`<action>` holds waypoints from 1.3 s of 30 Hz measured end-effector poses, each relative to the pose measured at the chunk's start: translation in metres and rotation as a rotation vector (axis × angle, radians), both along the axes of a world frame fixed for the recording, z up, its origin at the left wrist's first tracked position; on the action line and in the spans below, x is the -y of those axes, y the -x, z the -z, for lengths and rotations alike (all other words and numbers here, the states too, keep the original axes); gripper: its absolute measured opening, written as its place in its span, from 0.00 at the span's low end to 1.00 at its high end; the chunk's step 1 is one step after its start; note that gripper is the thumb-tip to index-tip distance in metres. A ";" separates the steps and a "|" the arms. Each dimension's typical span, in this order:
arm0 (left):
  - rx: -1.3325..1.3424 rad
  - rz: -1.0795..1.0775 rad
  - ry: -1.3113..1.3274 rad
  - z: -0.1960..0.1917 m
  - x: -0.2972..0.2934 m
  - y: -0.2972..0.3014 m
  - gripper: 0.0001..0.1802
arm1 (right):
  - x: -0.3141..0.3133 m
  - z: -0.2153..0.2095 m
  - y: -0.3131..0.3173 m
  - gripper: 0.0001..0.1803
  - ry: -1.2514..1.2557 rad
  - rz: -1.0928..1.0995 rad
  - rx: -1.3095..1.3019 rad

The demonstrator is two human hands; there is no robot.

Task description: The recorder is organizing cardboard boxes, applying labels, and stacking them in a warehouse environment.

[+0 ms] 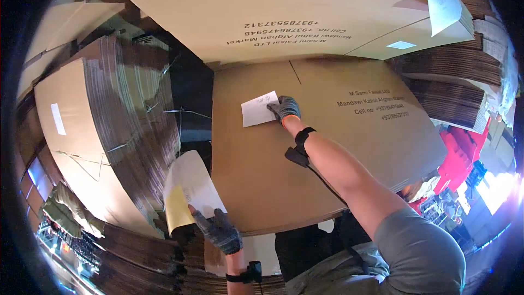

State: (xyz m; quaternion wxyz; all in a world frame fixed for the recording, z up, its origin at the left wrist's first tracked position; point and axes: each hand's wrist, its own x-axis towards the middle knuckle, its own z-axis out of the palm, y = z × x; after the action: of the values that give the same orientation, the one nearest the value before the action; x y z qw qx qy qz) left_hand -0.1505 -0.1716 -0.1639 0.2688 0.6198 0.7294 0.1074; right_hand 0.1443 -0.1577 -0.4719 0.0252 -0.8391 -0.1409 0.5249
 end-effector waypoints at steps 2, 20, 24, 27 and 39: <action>0.035 -0.223 0.166 -0.004 0.002 -0.003 0.39 | -0.004 0.006 0.002 0.36 0.060 -0.045 0.074; 0.022 -0.125 0.126 -0.006 -0.015 -0.020 0.35 | -0.029 -0.035 0.014 0.35 0.239 -0.181 0.072; 0.003 -0.196 0.151 -0.006 -0.013 -0.011 0.35 | -0.039 -0.051 0.029 0.44 0.336 -0.160 0.185; -0.067 -0.115 0.127 -0.005 -0.011 -0.005 0.35 | -0.033 -0.043 0.028 0.47 0.276 -0.420 0.410; 0.249 -0.323 0.184 0.002 -0.024 0.014 0.35 | 0.016 -0.023 -0.015 0.44 0.024 -0.634 -0.032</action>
State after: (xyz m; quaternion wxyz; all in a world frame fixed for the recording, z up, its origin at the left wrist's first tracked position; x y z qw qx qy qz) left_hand -0.1646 -0.1471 -0.1660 0.3918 0.4497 0.7870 0.1578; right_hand 0.1589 -0.1739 -0.4493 -0.1473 -0.7451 -0.3888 0.5214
